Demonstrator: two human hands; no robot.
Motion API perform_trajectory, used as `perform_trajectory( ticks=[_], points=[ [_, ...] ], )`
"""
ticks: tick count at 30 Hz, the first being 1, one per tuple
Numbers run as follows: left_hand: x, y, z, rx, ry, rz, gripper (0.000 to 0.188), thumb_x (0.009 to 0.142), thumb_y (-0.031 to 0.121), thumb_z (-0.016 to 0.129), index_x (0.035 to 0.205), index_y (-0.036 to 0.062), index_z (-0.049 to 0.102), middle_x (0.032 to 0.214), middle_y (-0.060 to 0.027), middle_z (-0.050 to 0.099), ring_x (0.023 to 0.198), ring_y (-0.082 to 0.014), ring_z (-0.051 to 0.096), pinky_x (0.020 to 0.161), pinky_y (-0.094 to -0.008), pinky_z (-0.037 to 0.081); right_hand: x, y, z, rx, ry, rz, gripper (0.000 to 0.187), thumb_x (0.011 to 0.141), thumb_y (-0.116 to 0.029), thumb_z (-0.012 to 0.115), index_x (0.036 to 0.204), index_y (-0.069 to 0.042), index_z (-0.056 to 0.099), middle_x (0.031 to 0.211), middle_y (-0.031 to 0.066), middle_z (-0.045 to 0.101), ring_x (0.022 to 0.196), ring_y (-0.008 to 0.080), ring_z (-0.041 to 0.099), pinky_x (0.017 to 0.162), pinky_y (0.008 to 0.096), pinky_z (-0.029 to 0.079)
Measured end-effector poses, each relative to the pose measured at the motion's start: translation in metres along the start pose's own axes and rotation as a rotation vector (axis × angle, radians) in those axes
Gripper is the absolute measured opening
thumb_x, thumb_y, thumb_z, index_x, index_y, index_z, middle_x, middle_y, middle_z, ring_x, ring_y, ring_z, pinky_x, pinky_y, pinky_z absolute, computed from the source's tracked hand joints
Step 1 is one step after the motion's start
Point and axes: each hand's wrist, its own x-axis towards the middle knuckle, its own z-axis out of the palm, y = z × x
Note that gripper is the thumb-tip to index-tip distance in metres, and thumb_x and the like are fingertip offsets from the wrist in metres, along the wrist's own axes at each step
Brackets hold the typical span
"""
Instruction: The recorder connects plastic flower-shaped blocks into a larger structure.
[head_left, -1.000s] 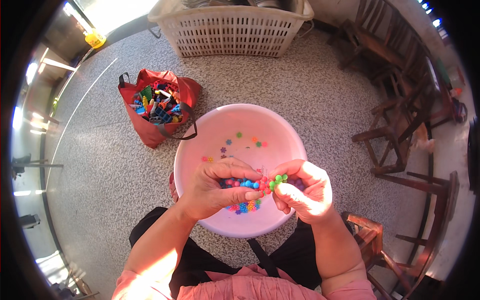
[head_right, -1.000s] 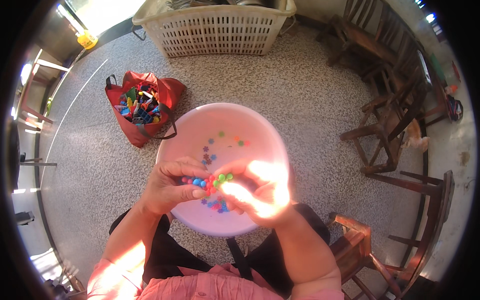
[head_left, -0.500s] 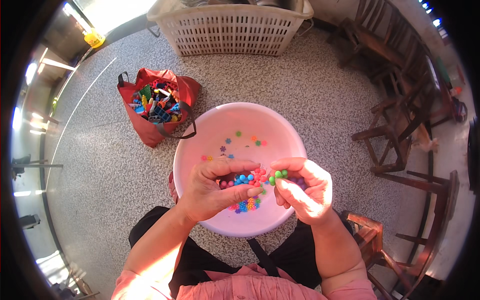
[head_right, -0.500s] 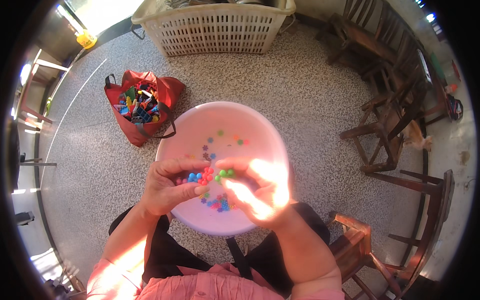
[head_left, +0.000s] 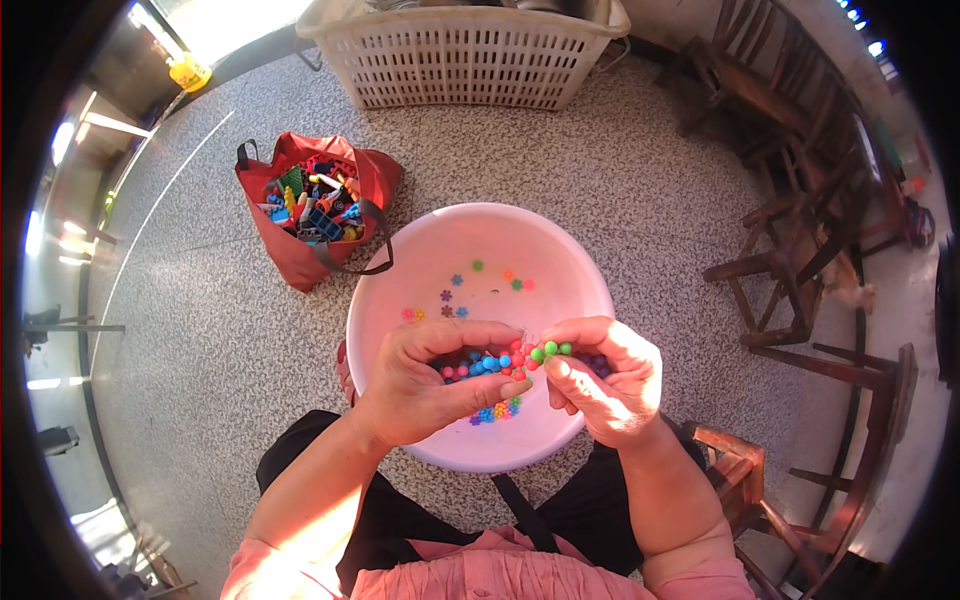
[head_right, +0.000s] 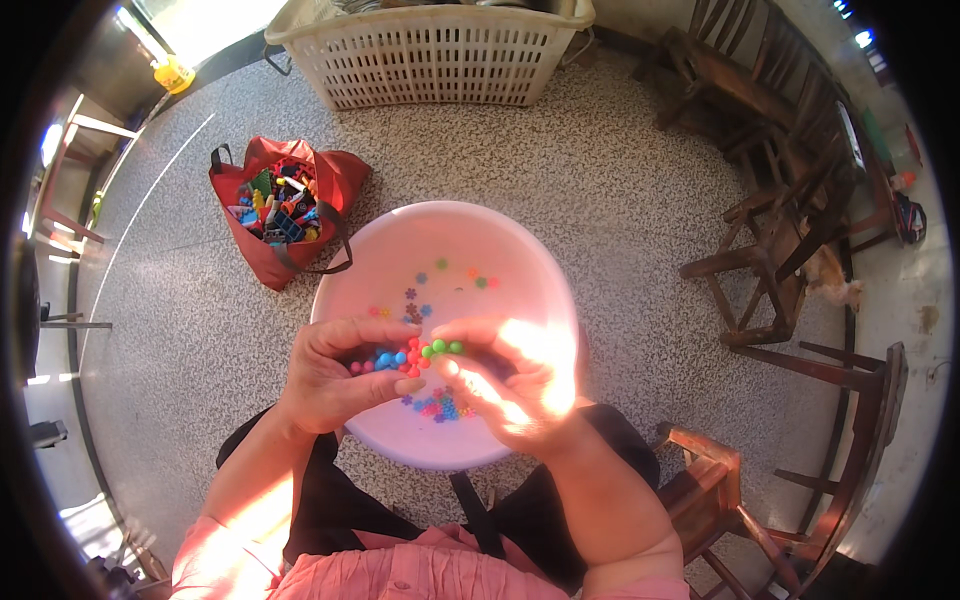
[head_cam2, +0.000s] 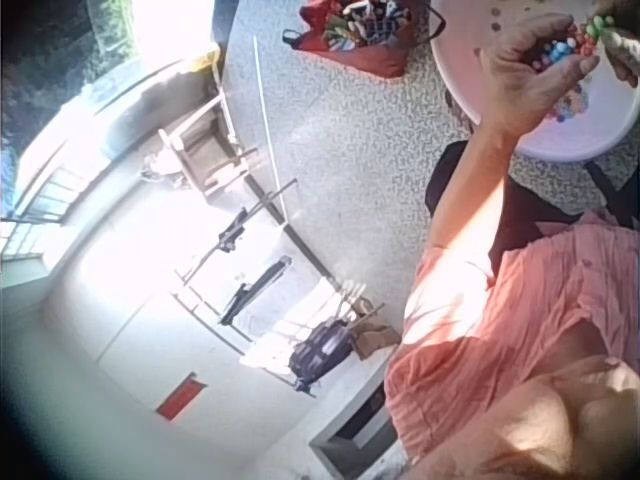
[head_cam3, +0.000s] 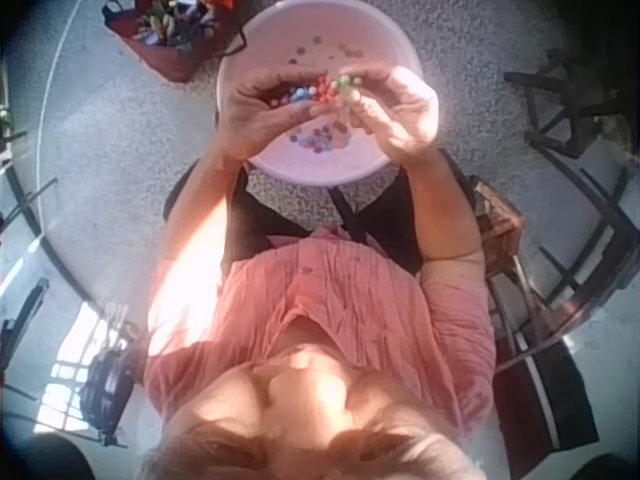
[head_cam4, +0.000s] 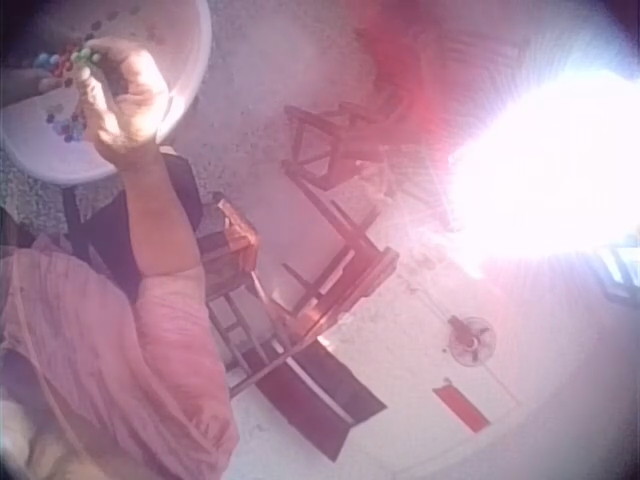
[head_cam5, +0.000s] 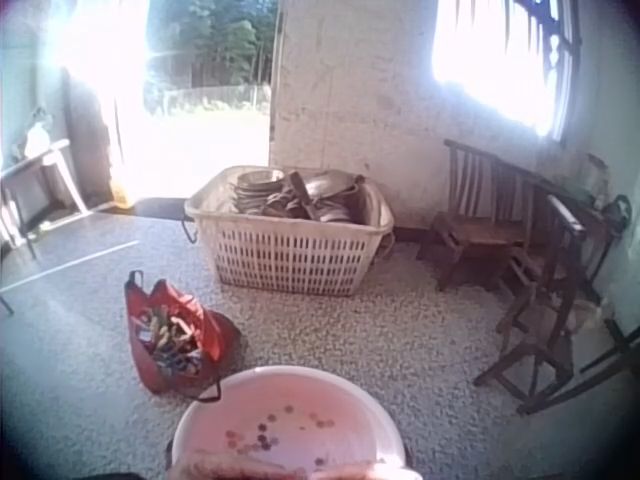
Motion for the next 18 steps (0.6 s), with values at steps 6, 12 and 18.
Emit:
perform_trajectory(
  ticks=[6, 12, 18],
  points=[
    [0.0004, -0.0021, -0.0003, 0.024, 0.025, 0.002, 0.030, 0.068, 0.006, 0.073, 0.095, 0.0012, 0.063, 0.083, -0.0015, 0.062, 0.071, -0.0028, 0.055, 0.060, -0.0161, 0.046, 0.0018, 0.0009, 0.0021, -0.264, -0.028, -0.181, 0.018, 0.082, 0.001, 0.054, 0.099, 0.004, 0.056, 0.080, 0.0087, 0.060, 0.055, 0.0072, 0.052, 0.049, 0.0191, 0.043],
    [0.0013, 0.0027, 0.0014, 0.014, 0.033, -0.022, 0.028, 0.068, 0.004, 0.072, 0.094, 0.0006, 0.063, 0.081, -0.0021, 0.063, 0.068, -0.0030, 0.055, 0.059, -0.0155, 0.045, 0.0029, 0.0045, 0.0041, -0.411, -0.007, -0.298, 0.017, 0.082, -0.001, 0.054, 0.098, 0.003, 0.058, 0.080, 0.0097, 0.061, 0.054, 0.0072, 0.052, 0.049, 0.0193, 0.044],
    [0.0001, 0.0010, -0.0006, -0.013, 0.019, -0.039, 0.028, 0.069, 0.004, 0.071, 0.095, 0.0006, 0.063, 0.082, -0.0024, 0.063, 0.068, -0.0035, 0.056, 0.059, -0.0157, 0.046, 0.0054, 0.0068, 0.0040, -0.398, -0.048, -0.265, 0.019, 0.083, -0.003, 0.054, 0.101, 0.003, 0.057, 0.076, 0.0090, 0.061, 0.052, 0.0076, 0.052, 0.048, 0.0199, 0.044]
  ],
)
